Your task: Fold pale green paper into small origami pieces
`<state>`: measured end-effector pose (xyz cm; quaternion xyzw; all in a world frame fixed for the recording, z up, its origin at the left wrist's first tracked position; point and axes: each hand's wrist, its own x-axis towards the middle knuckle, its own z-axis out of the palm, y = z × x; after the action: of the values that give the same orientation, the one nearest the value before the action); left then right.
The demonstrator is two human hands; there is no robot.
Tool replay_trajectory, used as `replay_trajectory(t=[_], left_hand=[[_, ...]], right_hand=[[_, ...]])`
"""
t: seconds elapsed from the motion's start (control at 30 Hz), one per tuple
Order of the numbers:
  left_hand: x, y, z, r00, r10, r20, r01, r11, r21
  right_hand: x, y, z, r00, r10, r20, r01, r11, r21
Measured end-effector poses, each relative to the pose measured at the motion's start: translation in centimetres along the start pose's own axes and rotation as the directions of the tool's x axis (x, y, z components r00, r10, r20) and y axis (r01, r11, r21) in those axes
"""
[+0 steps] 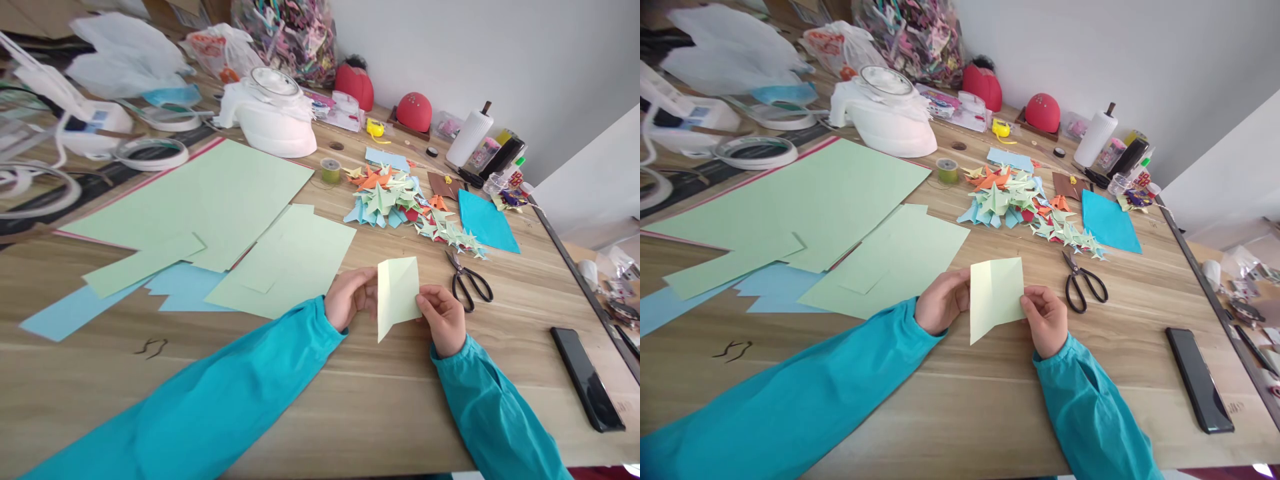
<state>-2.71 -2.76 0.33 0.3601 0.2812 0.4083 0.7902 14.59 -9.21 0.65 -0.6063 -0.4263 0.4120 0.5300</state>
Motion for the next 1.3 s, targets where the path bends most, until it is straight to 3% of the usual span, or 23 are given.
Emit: replay_trajectory(t=[0.4,0.8,1.03,1.3], left_hand=[[-0.8,0.5,1.3,0.999,0.044,0.020,-0.048,0.936,0.348],[-0.6,0.5,1.2,1.000,0.011,-0.014,-0.005,0.914,0.406],[-0.8,0.5,1.1,0.998,-0.051,0.041,0.029,0.909,0.416],[-1.1,-0.1,1.1,0.981,0.185,0.067,-0.196,0.899,0.391]], right_hand=[[-0.2,-0.4,0.3,0.995,-0.063,0.082,0.062,0.998,0.022],[-0.4,-0.6,0.4,0.989,0.031,0.143,-0.037,0.998,0.045],[-0.4,-0.4,0.2,0.989,0.027,0.143,-0.031,0.999,0.029],[0.0,0.0,0.1,0.997,0.049,0.052,-0.052,0.998,0.047]])
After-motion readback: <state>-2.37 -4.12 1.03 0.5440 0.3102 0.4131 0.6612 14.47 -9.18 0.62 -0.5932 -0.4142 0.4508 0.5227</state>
